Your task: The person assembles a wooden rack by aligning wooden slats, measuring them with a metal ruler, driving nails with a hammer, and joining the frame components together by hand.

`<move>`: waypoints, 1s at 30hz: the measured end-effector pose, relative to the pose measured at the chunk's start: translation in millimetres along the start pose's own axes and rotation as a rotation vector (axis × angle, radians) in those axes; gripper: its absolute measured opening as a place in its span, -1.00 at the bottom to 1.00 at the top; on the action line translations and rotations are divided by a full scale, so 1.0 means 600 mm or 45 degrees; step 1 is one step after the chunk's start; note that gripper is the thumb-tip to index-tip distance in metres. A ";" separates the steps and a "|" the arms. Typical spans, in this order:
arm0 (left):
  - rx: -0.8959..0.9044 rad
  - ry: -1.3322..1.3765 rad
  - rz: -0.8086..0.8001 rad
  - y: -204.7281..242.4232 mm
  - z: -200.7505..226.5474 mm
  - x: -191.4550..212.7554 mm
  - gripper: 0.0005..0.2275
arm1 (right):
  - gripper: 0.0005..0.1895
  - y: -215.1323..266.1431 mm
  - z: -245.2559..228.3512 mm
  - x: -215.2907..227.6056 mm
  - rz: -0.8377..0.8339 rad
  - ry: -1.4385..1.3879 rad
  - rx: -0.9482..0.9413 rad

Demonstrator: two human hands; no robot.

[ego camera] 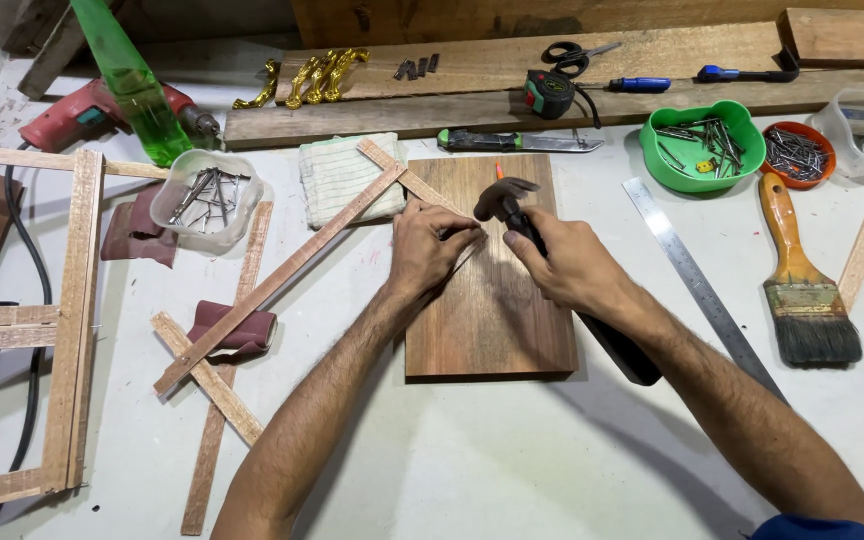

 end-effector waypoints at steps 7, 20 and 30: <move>0.024 0.009 0.001 0.000 -0.011 -0.002 -0.89 | -0.52 0.000 -0.003 -0.013 -0.002 -0.071 0.062; 0.043 -0.018 -0.037 -0.005 -0.023 -0.009 -0.87 | -0.58 -0.007 0.013 -0.035 -0.096 0.086 -0.025; 0.044 -0.024 -0.040 0.000 -0.017 -0.009 -0.88 | -0.56 0.004 0.000 -0.027 -0.103 0.020 -0.062</move>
Point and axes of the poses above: each hand's wrist, its own y-axis away from the middle knuckle, its own x-axis out of the back of the hand, z = x × y, the point moved 8 cm from there along -y, towards the middle knuckle, and after that the axes turned 10 degrees about y, right-handed, at the moved point
